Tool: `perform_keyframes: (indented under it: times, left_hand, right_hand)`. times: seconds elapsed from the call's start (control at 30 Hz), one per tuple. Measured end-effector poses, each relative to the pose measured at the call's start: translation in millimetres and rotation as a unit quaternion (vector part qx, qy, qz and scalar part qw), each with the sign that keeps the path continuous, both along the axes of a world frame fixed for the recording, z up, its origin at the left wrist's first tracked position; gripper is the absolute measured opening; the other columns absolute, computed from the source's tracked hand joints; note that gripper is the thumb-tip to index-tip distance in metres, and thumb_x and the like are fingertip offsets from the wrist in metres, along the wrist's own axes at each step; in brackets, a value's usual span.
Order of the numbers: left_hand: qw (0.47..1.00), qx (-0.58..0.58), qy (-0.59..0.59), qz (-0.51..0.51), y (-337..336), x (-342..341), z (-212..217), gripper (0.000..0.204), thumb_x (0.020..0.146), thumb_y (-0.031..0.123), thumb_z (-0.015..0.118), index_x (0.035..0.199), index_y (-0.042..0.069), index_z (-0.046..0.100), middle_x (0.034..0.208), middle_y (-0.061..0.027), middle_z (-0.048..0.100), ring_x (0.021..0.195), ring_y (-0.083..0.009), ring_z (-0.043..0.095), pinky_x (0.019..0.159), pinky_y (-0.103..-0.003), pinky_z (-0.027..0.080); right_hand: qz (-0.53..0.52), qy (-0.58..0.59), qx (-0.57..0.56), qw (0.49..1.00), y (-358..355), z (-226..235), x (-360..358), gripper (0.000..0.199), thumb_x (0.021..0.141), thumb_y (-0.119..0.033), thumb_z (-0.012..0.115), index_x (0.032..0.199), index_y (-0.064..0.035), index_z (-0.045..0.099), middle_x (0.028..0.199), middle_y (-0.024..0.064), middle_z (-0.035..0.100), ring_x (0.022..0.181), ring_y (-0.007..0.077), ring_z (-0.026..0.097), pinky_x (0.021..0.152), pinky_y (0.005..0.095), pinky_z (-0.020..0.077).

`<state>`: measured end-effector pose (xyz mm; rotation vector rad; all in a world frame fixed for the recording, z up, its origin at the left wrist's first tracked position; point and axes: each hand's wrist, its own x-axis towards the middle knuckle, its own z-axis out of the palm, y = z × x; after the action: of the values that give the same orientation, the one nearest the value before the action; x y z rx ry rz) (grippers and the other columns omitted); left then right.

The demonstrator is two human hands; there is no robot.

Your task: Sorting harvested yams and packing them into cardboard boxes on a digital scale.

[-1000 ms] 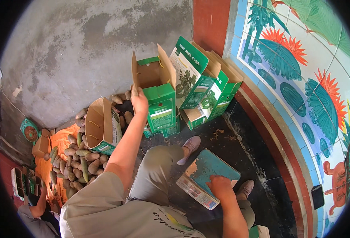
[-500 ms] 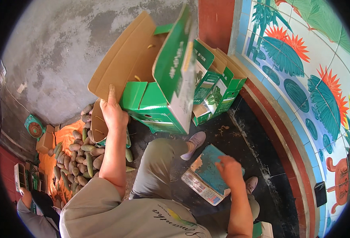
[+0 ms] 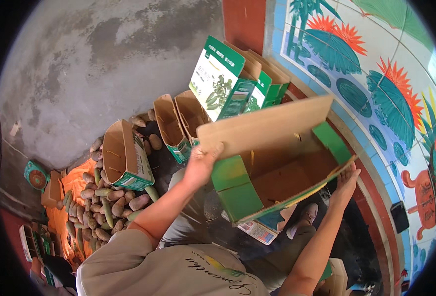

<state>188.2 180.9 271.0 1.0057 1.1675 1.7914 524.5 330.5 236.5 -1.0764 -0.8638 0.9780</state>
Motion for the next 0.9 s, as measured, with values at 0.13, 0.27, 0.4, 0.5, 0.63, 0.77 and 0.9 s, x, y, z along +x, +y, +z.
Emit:
perform_keyframes:
  times: [0.13,0.27,0.4,0.5,0.63,0.77,0.9]
  left_hand:
    - [0.994,-0.062,-0.016,-0.086,16.9,17.6,-40.3,0.022,0.089,0.015,0.058,0.107,0.003,0.060,0.102,-0.0007,0.061,0.087,-0.0073,0.056,0.075,-0.025,0.047]
    - [0.993,-0.066,-0.001,-0.093,32.9,21.8,-83.0,0.025,0.089,0.016,0.057,0.110,0.002,0.059,0.101,-0.0007,0.062,0.087,-0.0069,0.056,0.074,-0.024,0.048]
    - [0.985,-0.132,0.006,-0.110,35.9,18.0,-111.4,0.028,0.090,0.018,0.057,0.113,0.002,0.057,0.102,-0.0010,0.061,0.087,-0.0070,0.056,0.073,-0.023,0.048]
    - [0.977,-0.164,0.029,-0.130,33.3,15.7,-126.9,0.030,0.090,0.019,0.056,0.114,0.002,0.056,0.103,-0.0017,0.061,0.088,-0.0081,0.055,0.074,-0.024,0.048]
    - [0.969,-0.198,0.029,-0.146,28.8,17.5,-130.9,0.031,0.091,0.021,0.054,0.115,0.002,0.055,0.103,-0.0020,0.060,0.093,-0.0097,0.052,0.081,-0.026,0.043]
    - [0.956,-0.250,0.006,-0.151,32.4,9.7,-146.2,0.032,0.090,0.020,0.055,0.116,0.002,0.053,0.105,-0.0043,0.059,0.093,-0.0122,0.053,0.080,-0.027,0.044]
    - [0.953,-0.277,0.018,-0.124,29.5,8.4,-162.3,0.033,0.089,0.019,0.055,0.117,0.001,0.051,0.105,-0.0074,0.059,0.094,-0.0138,0.054,0.080,-0.028,0.044]
  right_hand:
    - [0.040,0.009,-0.011,0.999,5.3,-12.2,32.5,0.067,0.091,-0.057,0.033,0.128,-0.0019,0.044,0.118,0.0133,0.055,0.112,0.0225,0.048,0.097,0.0371,0.0329]
    - [0.093,0.006,-0.099,0.991,6.8,-25.8,46.4,0.072,0.086,-0.065,0.037,0.117,-0.0027,0.054,0.098,0.0115,0.063,0.096,0.0224,0.053,0.090,0.0373,0.0364]
    - [0.106,-0.098,-0.164,0.976,1.9,-32.9,41.8,0.069,0.086,-0.065,0.035,0.102,-0.0028,0.060,0.083,0.0105,0.063,0.078,0.0185,0.057,0.074,0.0338,0.0442]
    - [0.150,-0.171,-0.220,0.949,1.9,-44.7,45.7,0.068,0.087,-0.065,0.035,0.096,-0.0034,0.061,0.074,0.0088,0.062,0.070,0.0179,0.057,0.069,0.0311,0.0445]
    - [0.193,-0.281,-0.247,0.907,1.6,-58.7,48.9,0.051,0.089,-0.052,0.044,0.077,-0.0045,0.060,0.059,0.0024,0.052,0.054,0.0130,0.052,0.050,0.0243,0.0372]
    - [0.225,-0.312,-0.210,0.899,-0.7,-57.5,50.0,0.045,0.090,-0.045,0.049,0.076,-0.0039,0.059,0.056,0.0018,0.051,0.050,0.0124,0.050,0.048,0.0241,0.0362]
    - [0.292,-0.321,-0.227,0.872,-8.1,-42.8,42.4,0.038,0.090,-0.038,0.051,0.077,-0.0030,0.059,0.052,0.0035,0.051,0.047,0.0131,0.051,0.048,0.0252,0.0388]
